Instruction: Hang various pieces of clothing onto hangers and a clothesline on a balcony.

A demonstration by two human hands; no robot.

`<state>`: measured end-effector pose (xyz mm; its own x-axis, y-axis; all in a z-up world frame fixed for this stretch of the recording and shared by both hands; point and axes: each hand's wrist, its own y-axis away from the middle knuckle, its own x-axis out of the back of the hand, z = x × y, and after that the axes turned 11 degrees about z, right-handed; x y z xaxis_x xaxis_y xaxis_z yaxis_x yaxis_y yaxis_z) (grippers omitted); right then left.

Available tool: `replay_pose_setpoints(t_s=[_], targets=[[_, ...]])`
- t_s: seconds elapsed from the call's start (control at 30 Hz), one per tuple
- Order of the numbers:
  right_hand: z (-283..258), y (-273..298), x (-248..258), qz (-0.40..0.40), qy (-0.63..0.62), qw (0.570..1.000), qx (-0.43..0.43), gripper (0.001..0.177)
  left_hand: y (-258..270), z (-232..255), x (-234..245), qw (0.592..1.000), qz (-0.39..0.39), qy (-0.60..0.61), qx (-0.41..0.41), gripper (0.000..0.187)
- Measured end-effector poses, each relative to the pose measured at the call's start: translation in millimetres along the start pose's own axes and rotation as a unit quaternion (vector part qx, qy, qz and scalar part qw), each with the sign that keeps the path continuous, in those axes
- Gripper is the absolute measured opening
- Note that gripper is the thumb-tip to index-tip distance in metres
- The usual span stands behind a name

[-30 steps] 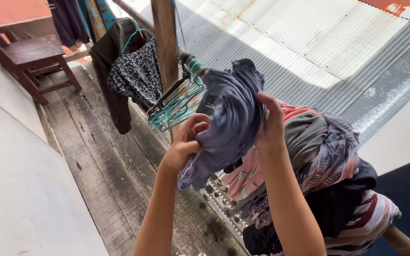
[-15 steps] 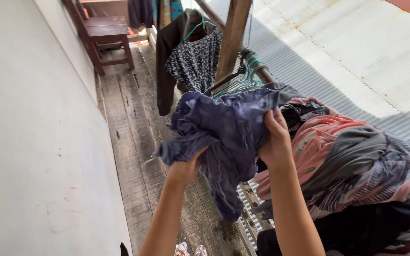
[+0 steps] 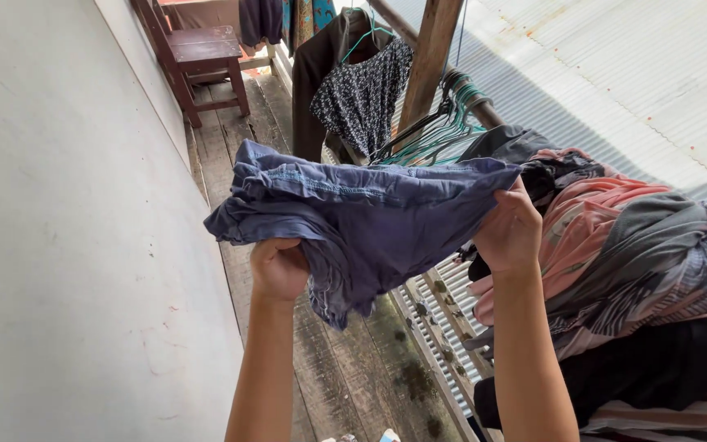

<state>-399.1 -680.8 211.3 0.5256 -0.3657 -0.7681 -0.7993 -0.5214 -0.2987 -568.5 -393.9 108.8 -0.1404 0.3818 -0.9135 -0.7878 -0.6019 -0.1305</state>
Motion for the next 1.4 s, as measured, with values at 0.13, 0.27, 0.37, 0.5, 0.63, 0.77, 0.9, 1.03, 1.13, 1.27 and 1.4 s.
replay_pose_setpoints(t_s=[0.13,0.27,0.37,0.5,0.63,0.77,0.9,1.03,1.13,1.27,1.4], targets=[[17,12,-24,-0.048,0.01,0.998,-0.028,0.052,4,11,-23,0.999,-0.043,0.029,-0.011,0.043],[35,10,-25,-0.078,0.387,0.906,-0.149,0.06,14,16,-68,0.996,-0.031,0.061,0.058,0.046],[54,13,-53,-0.085,0.668,0.714,-0.192,0.067,6,-1,-56,0.991,0.004,0.054,0.126,0.048],[97,12,-9,-0.151,0.533,0.814,-0.174,0.049,-7,-26,-34,0.982,0.045,0.028,0.179,0.038],[130,14,24,-0.086,0.422,0.892,-0.14,0.038,-30,-18,-12,0.985,0.05,-0.015,0.167,0.034],[123,11,11,0.096,0.31,0.941,-0.098,0.025,-47,26,13,0.981,0.068,-0.127,0.128,0.034],[106,5,-18,0.164,0.177,0.966,-0.093,0.02,-39,59,16,0.903,0.157,-0.39,0.087,0.048],[107,-1,-28,0.127,0.132,0.978,-0.1,0.017,-34,51,34,0.73,0.174,-0.658,0.066,0.08],[116,-1,-31,0.105,0.142,0.98,-0.094,0.017,-8,35,6,0.593,0.136,-0.785,0.112,0.115],[121,6,-25,0.09,0.191,0.973,-0.098,0.021,20,25,-53,0.511,0.086,-0.848,0.111,0.12],[123,11,3,0.076,0.199,0.972,-0.1,0.021,28,23,-96,0.519,0.023,-0.854,0.031,0.096]])
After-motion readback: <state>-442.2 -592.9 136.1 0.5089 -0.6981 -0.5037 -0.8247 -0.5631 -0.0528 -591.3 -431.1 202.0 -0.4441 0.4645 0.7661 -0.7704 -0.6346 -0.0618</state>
